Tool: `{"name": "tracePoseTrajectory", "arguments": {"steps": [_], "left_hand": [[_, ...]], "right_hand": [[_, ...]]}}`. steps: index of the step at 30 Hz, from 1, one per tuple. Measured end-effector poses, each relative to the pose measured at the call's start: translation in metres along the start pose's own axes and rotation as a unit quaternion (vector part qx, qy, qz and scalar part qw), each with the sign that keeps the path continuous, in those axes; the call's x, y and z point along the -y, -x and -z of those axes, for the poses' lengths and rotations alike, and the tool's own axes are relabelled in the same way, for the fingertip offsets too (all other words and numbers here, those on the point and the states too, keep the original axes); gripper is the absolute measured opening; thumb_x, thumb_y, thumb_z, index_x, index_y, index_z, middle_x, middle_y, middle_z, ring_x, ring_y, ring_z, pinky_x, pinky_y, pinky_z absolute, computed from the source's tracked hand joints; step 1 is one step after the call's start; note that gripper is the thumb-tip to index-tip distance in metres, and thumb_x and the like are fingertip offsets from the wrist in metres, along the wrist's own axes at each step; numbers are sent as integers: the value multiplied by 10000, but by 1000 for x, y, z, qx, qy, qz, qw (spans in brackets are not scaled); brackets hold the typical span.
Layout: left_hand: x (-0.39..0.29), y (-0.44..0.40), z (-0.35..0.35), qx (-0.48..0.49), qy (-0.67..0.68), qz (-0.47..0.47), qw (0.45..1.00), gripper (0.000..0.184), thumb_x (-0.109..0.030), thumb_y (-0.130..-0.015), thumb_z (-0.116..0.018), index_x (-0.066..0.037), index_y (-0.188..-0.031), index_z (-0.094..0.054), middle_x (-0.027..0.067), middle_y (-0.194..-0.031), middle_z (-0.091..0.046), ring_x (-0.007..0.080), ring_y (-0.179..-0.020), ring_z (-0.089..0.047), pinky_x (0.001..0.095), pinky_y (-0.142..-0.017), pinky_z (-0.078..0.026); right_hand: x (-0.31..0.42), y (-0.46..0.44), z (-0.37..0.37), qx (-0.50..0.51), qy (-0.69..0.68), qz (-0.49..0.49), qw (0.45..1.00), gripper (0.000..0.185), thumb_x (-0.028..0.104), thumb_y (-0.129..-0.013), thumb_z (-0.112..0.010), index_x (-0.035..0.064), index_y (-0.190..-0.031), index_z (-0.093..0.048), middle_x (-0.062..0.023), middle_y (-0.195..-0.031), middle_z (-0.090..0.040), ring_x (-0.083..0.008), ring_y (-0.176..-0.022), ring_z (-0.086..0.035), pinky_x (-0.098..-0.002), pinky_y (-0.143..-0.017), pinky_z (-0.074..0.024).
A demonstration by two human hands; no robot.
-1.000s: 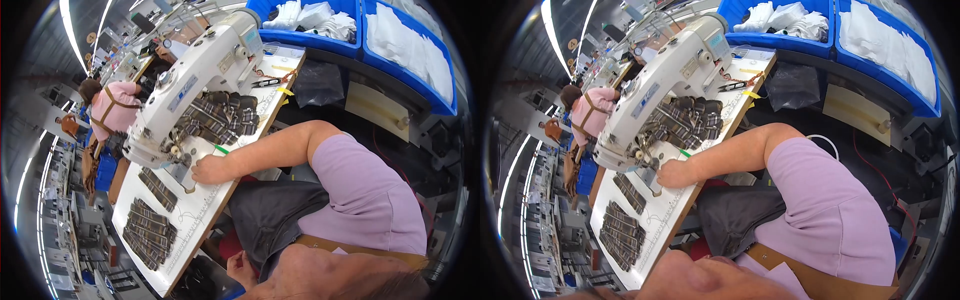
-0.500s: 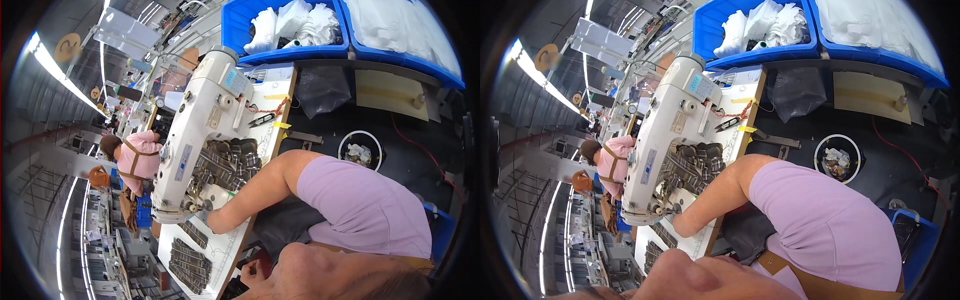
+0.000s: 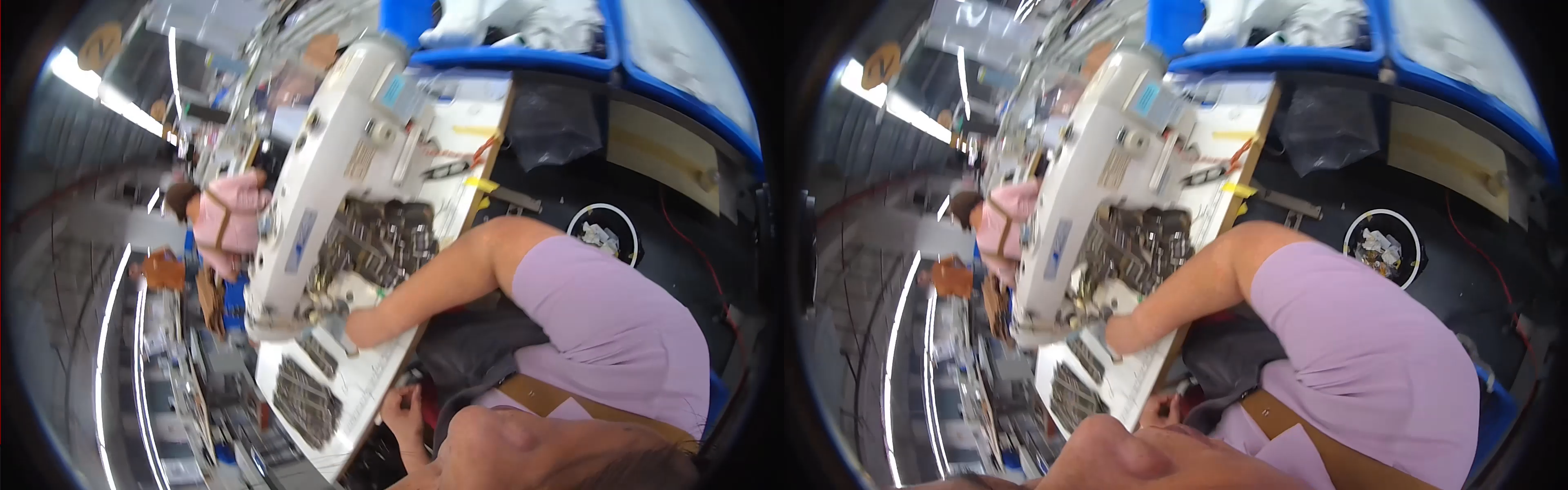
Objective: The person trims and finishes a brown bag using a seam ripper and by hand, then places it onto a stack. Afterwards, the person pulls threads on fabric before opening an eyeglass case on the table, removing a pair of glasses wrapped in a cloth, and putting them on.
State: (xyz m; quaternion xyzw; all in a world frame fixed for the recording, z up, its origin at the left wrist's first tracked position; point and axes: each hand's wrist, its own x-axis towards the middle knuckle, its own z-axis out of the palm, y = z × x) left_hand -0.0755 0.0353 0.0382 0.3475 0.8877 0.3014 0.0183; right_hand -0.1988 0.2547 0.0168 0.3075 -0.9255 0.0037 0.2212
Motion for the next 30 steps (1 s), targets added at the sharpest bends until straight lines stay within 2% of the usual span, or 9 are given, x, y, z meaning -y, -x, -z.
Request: {"name": "tracePoseTrajectory", "arguments": {"steps": [2, 5, 6, 13, 18, 24, 26, 28, 30], "left_hand": [[-21, -2, -1, 4, 21, 31, 999, 103, -149, -835, -791, -74, -830, -721, 53, -729, -646, 172, -646, -611, 309, -611, -486], [-10, 3, -7, 33, 2, 11, 999, 86, -111, -810, -780, -55, -842, -725, 88, -756, -671, 193, -654, -645, 321, -647, -506], [-11, 8, -9, 48, 23, 67, 996, 88, -81, -809, -772, -39, -876, -735, 93, -764, -678, 184, -662, -649, 302, -646, -513], [10, 10, -11, 9, 64, 35, 997, 137, 10, -813, -738, 0, -946, -706, 112, -1036, -687, 176, -776, -676, 271, -699, -535], [7, 11, -4, -34, 108, 90, 990, 109, 23, -824, -729, 15, -912, -664, 133, -1014, -690, 194, -779, -678, 285, -730, -541], [-8, 1, 9, -117, 17, -23, 993, 71, 2, -854, -721, 0, -917, -688, 95, -904, -711, 145, -786, -658, 260, -745, -517], [-6, -2, 7, -144, 20, -36, 989, 47, -18, -861, -724, -9, -897, -696, 72, -850, -703, 148, -750, -637, 261, -724, -508], [2, 3, 5, -136, 49, 34, 989, 85, -25, -849, -744, -17, -917, -694, 112, -866, -707, 267, -776, -674, 356, -766, -540], [32, 6, -2, -167, 63, -10, 984, 83, -32, -863, -733, 2, -916, -679, 127, -878, -695, 267, -797, -666, 355, -781, -536]], "right_hand": [[-1, 14, 3, -57, -24, 8, 998, 90, 163, -681, -690, 107, -685, -760, -94, -674, -708, -287, -630, -689, -450, -529, -517], [-2, 20, -6, 30, -119, -60, 991, 206, 165, -762, -647, -22, -836, -692, -156, -894, -673, -326, -836, -679, -441, -684, -541], [-7, 35, 11, -54, -69, -5, 996, 120, 138, -714, -674, 59, -749, -759, -150, -795, -705, -311, -755, -703, -438, -584, -556], [-39, 64, 69, 22, -175, -80, 981, 154, 84, -844, -613, 1, -967, -652, -159, -994, -649, -335, -958, -662, -414, -824, -551], [-55, 89, 100, -38, -194, -89, 976, 196, 143, -890, -662, 33, -1053, -663, -126, -1023, -652, -321, -954, -658, -411, -813, -540], [-89, 152, 159, -83, -197, -112, 971, 155, 148, -891, -698, 43, -1003, -719, -104, -874, -683, -301, -821, -678, -412, -701, -522], [-110, 183, 186, -71, -188, -226, 953, 157, 151, -902, -694, 33, -1003, -717, -115, -863, -693, -295, -794, -676, -403, -696, -523], [-138, 223, 210, -106, -136, -310, 935, 167, 154, -916, -680, 23, -1015, -713, -126, -897, -714, -283, -790, -684, -374, -727, -538], [-173, 270, 229, -150, -73, -366, 916, 169, 152, -921, -672, 24, -1024, -711, -128, -922, -723, -277, -805, -690, -365, -749, -545]]}}
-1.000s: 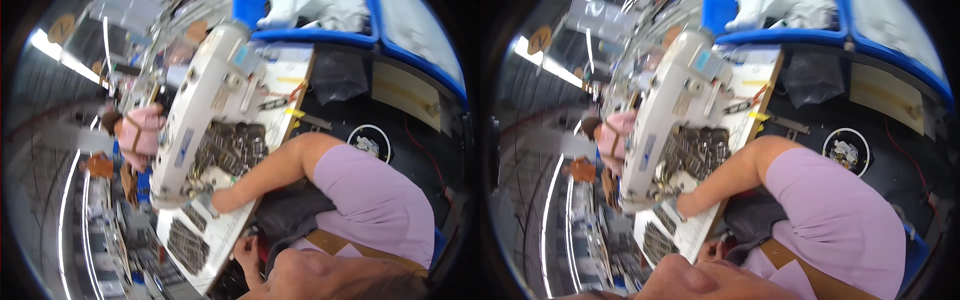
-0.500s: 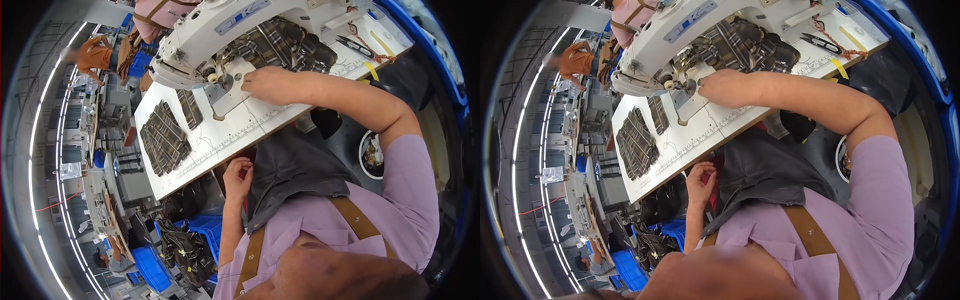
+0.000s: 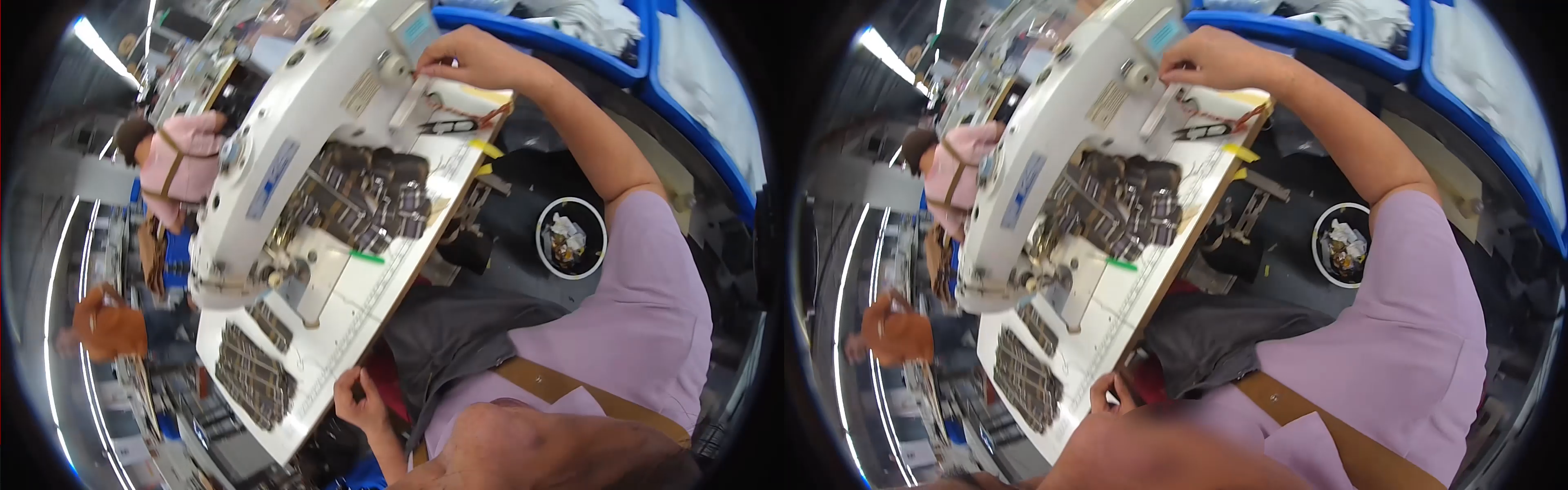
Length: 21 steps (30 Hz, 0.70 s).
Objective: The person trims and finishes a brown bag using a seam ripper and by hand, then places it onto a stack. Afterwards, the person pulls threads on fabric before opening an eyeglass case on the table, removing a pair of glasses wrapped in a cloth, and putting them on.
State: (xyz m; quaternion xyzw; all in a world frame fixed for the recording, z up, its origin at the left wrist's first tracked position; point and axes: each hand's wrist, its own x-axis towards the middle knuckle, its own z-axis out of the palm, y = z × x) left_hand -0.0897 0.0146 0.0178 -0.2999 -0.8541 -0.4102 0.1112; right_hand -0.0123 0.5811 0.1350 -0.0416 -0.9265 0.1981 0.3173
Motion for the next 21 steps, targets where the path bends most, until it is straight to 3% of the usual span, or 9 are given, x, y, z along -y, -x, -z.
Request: {"name": "tracePoseTrajectory", "arguments": {"steps": [4, 5, 6, 8, 9, 11, 15, 19, 21], "left_hand": [[-8, -22, -7, -64, -50, -89, 993, 124, -54, -868, -722, 17, -947, -658, 151, -942, -676, 316, -890, -652, 391, -833, -519], [-7, -32, -8, -72, -79, -119, 987, 129, -62, -870, -718, 17, -952, -657, 152, -948, -676, 325, -898, -650, 400, -838, -517], [-8, -40, -11, -81, -109, -148, 980, 135, -71, -873, -715, 18, -957, -657, 153, -953, -676, 333, -906, -648, 409, -842, -514], [-14, -54, -16, -84, -134, -133, 978, 193, -126, -895, -700, 24, -1004, -648, 169, -1064, -658, 349, -1012, -619, 443, -913, -473], [-16, -64, -22, -102, -149, -144, 973, 210, -137, -898, -699, 28, -1015, -646, 174, -1090, -651, 351, -1038, -609, 448, -928, -461], [-9, -75, -36, -113, -115, -91, 983, 329, -248, -941, -671, 49, -1077, -624, 202, -1224, -596, 372, -1165, -539, 482, -996, -402], [-25, -89, -51, -77, -233, -79, 966, 513, -426, -1006, -554, 54, -1186, -575, 232, -1335, -518, 404, -1247, -460, 527, -1039, -339], [-23, -91, -49, -24, -230, -64, 971, 548, -462, -1007, -512, 36, -1228, -569, 231, -1326, -522, 414, -1251, -458, 532, -1049, -319], [9, -85, -56, -23, -181, -36, 982, 543, -456, -999, -523, 32, -1234, -571, 228, -1322, -524, 415, -1246, -461, 531, -1043, -323]], "right_hand": [[-124, 7, 52, -111, 164, -69, 978, 176, 209, -891, -681, 63, -969, -740, -131, -905, -735, -301, -825, -703, -390, -765, -550], [-124, 6, 72, -76, 161, -164, 970, 253, 229, -837, -707, 29, -982, -761, -190, -1027, -722, -360, -982, -680, -388, -884, -525], [-137, 0, 78, -80, 170, -175, 966, 277, 255, -821, -720, 33, -981, -763, -192, -1028, -722, -359, -983, -682, -388, -883, -525], [-170, -19, 73, -91, 179, -199, 959, 326, 306, -790, -746, 42, -980, -767, -196, -1030, -722, -356, -986, -686, -388, -879, -526], [-171, -32, 64, -113, 181, -157, 964, 175, 192, -884, -681, 56, -980, -738, -136, -943, -739, -312, -868, -704, -398, -795, -552], [-164, -51, 54, -105, 187, -118, 970, 179, 152, -870, -674, 56, -1008, -734, -155, -989, -734, -328, -940, -698, -419, -841, -545], [-206, -88, 13, -73, 213, -142, 964, 206, 114, -864, -651, 69, -1046, -735, -180, -1040, -725, -347, -1006, -688, -438, -872, -540], [-215, -117, -2, -13, 185, -239, 953, 324, 178, -789, -738, 75, -1096, -715, -225, -1147, -692, -379, -1068, -664, -427, -892, -532], [-216, -115, -12, -35, 153, -208, 965, 330, 226, -817, -693, 114, -1126, -724, -215, -1139, -694, -393, -1086, -653, -437, -891, -534]]}}
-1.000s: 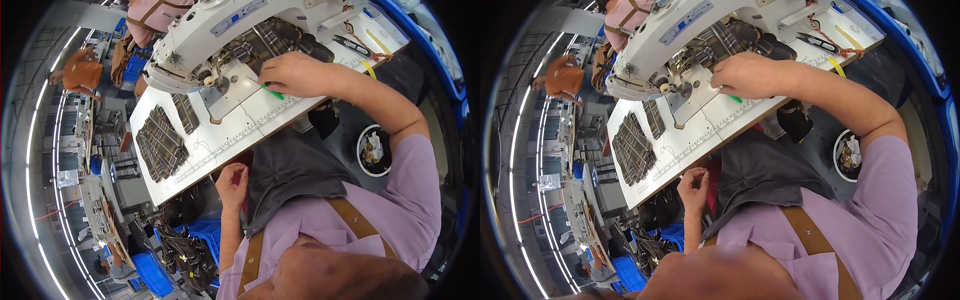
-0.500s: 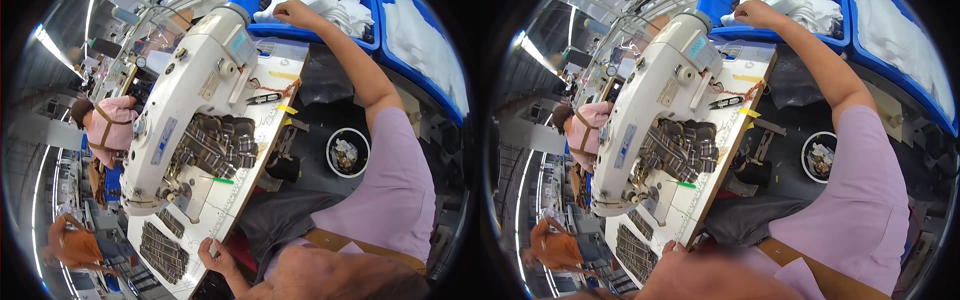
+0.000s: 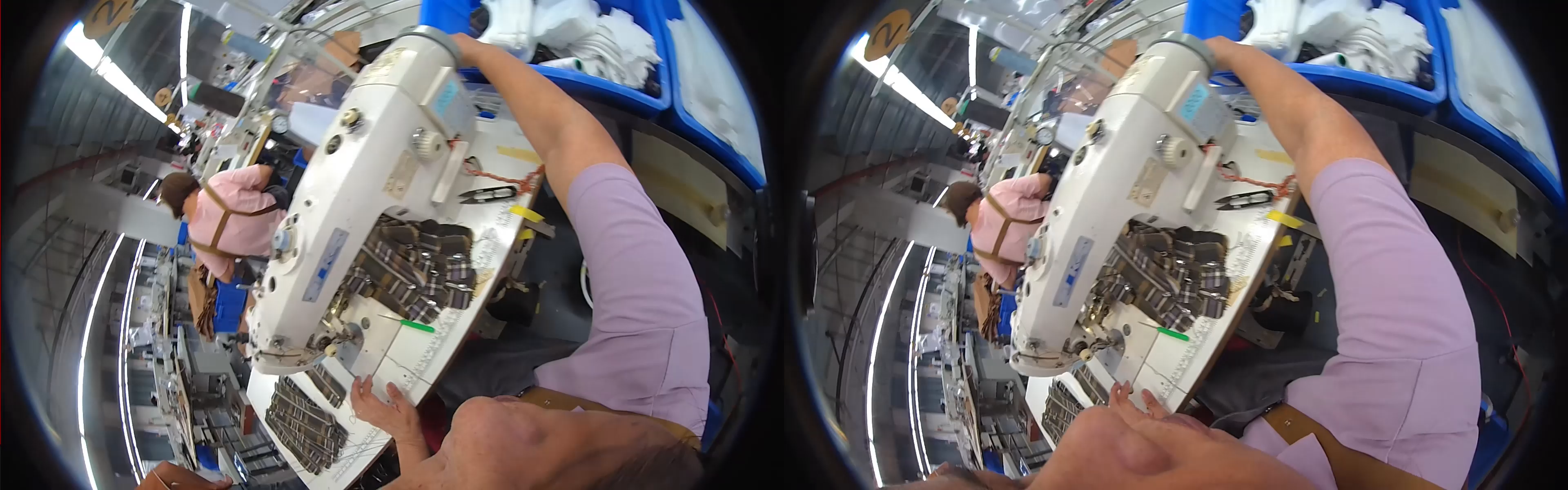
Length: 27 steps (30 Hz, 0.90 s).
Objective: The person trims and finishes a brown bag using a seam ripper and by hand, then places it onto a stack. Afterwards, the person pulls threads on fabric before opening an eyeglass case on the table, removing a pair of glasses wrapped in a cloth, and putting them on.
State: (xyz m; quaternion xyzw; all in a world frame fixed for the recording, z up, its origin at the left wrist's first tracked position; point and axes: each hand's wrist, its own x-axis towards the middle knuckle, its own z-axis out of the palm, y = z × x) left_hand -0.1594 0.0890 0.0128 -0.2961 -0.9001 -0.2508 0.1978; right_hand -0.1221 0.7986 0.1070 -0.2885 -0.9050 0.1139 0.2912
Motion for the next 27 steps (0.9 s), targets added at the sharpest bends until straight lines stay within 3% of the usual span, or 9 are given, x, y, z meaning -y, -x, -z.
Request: {"name": "tracePoseTrajectory", "arguments": {"steps": [3, 13, 15, 17, 19, 21, 23, 25, 27], "left_hand": [[-3, 1, 1, -17, 13, -3, 1000, 508, -435, -984, -546, 21, -1201, -606, 221, -1312, -528, 412, -1232, -468, 526, -1029, -334], [-20, -2, 15, -5, -36, -50, 998, 314, -292, -892, -664, -36, -1074, -665, 157, -1264, -573, 385, -1211, -518, 499, -1003, -365], [-24, -4, 18, -15, -27, -50, 998, 303, -269, -881, -678, -36, -1075, -665, 155, -1253, -580, 380, -1207, -528, 497, -1004, -367], [-25, -4, 20, -19, -24, -57, 998, 313, -275, -877, -693, -36, -1077, -665, 146, -1247, -589, 375, -1195, -539, 494, -1003, -374], [-22, -3, 20, -21, -17, -53, 998, 320, -287, -878, -698, -37, -1076, -666, 143, -1246, -591, 375, -1190, -542, 490, -1005, -376], [-22, -3, 22, -36, -1, -59, 998, 325, -286, -879, -705, -37, -1083, -666, 141, -1245, -597, 377, -1179, -550, 484, -997, -387], [-21, -1, 24, -57, 29, -71, 995, 311, -279, -885, -702, -37, -1079, -669, 145, -1243, -601, 375, -1165, -559, 480, -990, -396], [-19, 1, 26, -83, 72, -91, 990, 281, -265, -898, -691, -38, -1064, -673, 154, -1240, -604, 370, -1146, -567, 478, -984, -403], [-25, 8, 28, -98, 177, -61, 977, 326, -298, -931, -672, -33, -1120, -653, 149, -1248, -608, 345, -1171, -570, 460, -996, -423]], "right_hand": [[-13, -9, -19, 14, -53, -10, 998, 350, 229, -793, -709, 109, -1122, -721, -209, -1135, -698, -395, -1090, -649, -429, -895, -531], [-65, -27, -39, -68, 13, 102, 992, 360, 233, -794, -714, 105, -1131, -717, -202, -1138, -702, -385, -1090, -657, -416, -907, -528], [-60, -20, -34, -108, 30, 86, 990, 362, 234, -795, -715, 104, -1133, -716, -201, -1138, -703, -383, -1089, -658, -413, -910, -527], [-43, -4, -23, -119, 63, -30, 990, 379, 239, -793, -719, 93, -1143, -710, -197, -1140, -705, -370, -1076, -670, -394, -912, -528], [-20, 27, -1, -224, -103, -125, 961, 388, 271, -821, -716, 84, -1161, -706, -175, -1096, -725, -328, -1009, -704, -372, -891, -535], [-19, 54, 24, -314, -190, -95, 925, 375, 299, -871, -715, 86, -1181, -706, -135, -1073, -734, -244, -949, -716, -336, -880, -542], [-12, 90, 56, -353, -347, -105, 863, 371, 291, -929, -693, 51, -1212, -690, -98, -1117, -705, -173, -949, -684, -302, -873, -552], [-1, 131, 82, -380, -458, -39, 803, 356, 229, -963, -663, -6, -1231, -662, -104, -1192, -666, -157, -1005, -660, -285, -856, -567], [73, 198, 123, -341, -465, -12, 817, 346, 188, -977, -639, -37, -1239, -644, -110, -1226, -654, -161, -1055, -651, -279, -863, -563]]}}
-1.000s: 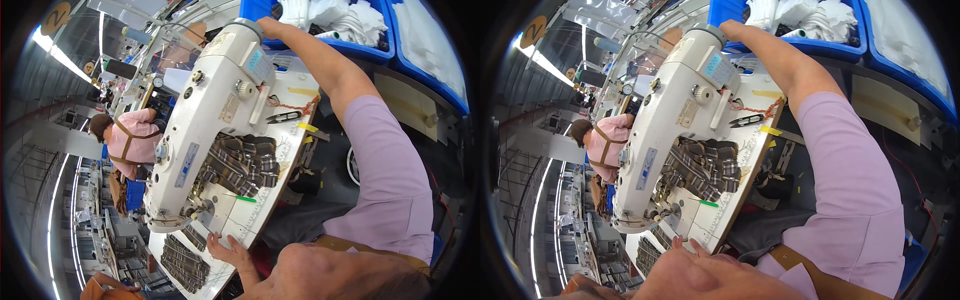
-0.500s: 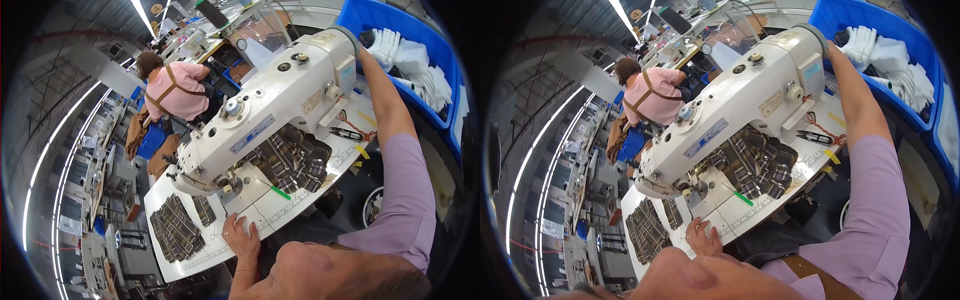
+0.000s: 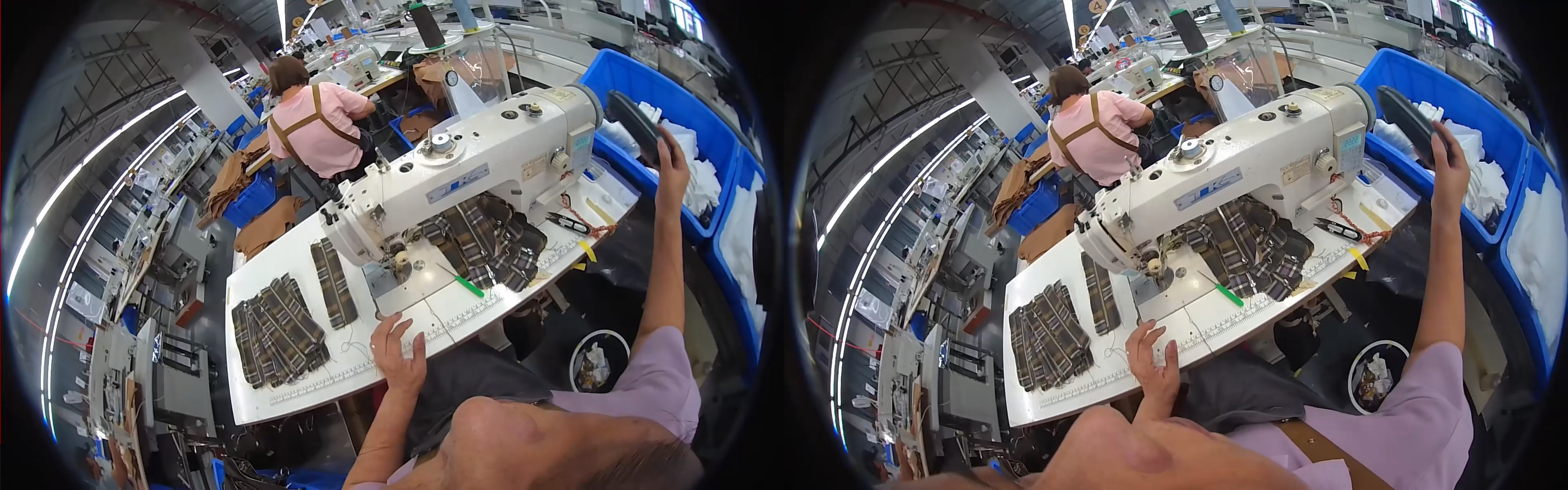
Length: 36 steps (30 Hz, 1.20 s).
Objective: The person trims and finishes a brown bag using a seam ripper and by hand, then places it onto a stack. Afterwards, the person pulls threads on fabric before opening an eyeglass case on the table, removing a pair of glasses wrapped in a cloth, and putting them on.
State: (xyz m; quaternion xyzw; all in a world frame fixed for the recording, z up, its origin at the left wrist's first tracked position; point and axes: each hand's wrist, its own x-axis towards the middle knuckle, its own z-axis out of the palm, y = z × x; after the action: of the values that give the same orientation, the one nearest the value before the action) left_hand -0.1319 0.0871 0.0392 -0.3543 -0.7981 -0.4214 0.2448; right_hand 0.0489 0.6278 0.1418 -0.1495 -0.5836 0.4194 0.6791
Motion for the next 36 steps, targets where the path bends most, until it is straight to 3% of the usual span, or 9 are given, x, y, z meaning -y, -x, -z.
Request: {"name": "tracePoseTrajectory", "arguments": {"steps": [3, 6, 8, 16, 21, 24, 28, 32, 36], "left_hand": [[-20, 11, -5, 52, 306, 146, 939, 469, -375, -963, -652, -35, -1273, -564, 141, -1303, -586, 311, -1225, -558, 434, -1021, -443], [-50, 15, 2, 107, 589, 260, 758, 698, -446, -972, -638, -51, -1472, -352, 144, -1424, -505, 292, -1285, -538, 423, -1067, -441], [-47, 23, 11, 73, 732, 272, 620, 683, -269, -970, -679, -85, -1504, -295, 180, -1465, -467, 317, -1296, -531, 440, -1081, -438], [-19, 58, 85, -55, 553, 335, 761, 648, -157, -864, -802, -10, -1384, -443, 195, -1357, -560, 272, -1198, -604, 401, -1036, -501], [1, 69, 97, -58, 552, 365, 748, 575, -12, -835, -799, -3, -1329, -505, 109, -1264, -626, 192, -1135, -623, 333, -1027, -470], [4, 76, 92, -70, 552, 329, 763, 574, 7, -829, -793, -8, -1326, -504, 94, -1252, -624, 184, -1131, -621, 330, -1022, -474], [10, 94, 82, -95, 588, 338, 728, 634, 31, -806, -799, -6, -1348, -471, 91, -1267, -608, 175, -1139, -614, 339, -1027, -479], [4, 99, 87, -55, 632, 333, 698, 660, 73, -822, -750, -3, -1394, -430, 113, -1301, -585, 198, -1189, -592, 362, -1049, -474], [3, 99, 89, -52, 666, 368, 647, 680, 105, -831, -712, -9, -1423, -398, 121, -1337, -557, 208, -1216, -577, 381, -1067, -463]], "right_hand": [[89, 92, -29, 150, -11, 0, 989, 333, 145, -943, -645, -24, -1229, -655, -150, -1238, -668, -223, -1121, -644, -358, -982, -510], [155, 190, -78, 362, -161, -72, 915, 368, 83, -829, -687, -25, -1181, -679, -208, -1193, -694, -298, -1180, -640, -423, -1062, -457], [156, 238, -112, 494, -240, -29, 835, 357, 52, -798, -707, -30, -1146, -690, -222, -1189, -693, -312, -1178, -644, -423, -1066, -453], [173, 357, -184, 647, -230, -243, 685, 565, 172, -886, -722, -10, -1387, -535, -159, -1302, -627, -246, -1203, -595, -347, -1057, -424], [180, 374, -197, 662, -167, -163, 712, 492, 231, -927, -705, -22, -1334, -591, -158, -1214, -664, -190, -1098, -627, -316, -966, -478], [182, 382, -192, 604, -164, -396, 672, 460, 232, -954, -674, -29, -1326, -598, -136, -1146, -693, -156, -1030, -637, -291, -920, -495], [176, 374, -192, 662, -113, -224, 706, 408, 255, -992, -634, -20, -1293, -630, -84, -1115, -705, -99, -970, -619, -263, -859, -508], [163, 365, -197, 594, -128, -405, 684, 409, 336, -999, -626, -9, -1216, -653, 7, -973, -648, -67, -908, -542, -242, -837, -458], [149, 369, -199, 565, -158, -374, 719, 414, 408, -1004, -619, 3, -1085, -641, 37, -931, -595, -57, -915, -486, -229, -844, -408]]}}
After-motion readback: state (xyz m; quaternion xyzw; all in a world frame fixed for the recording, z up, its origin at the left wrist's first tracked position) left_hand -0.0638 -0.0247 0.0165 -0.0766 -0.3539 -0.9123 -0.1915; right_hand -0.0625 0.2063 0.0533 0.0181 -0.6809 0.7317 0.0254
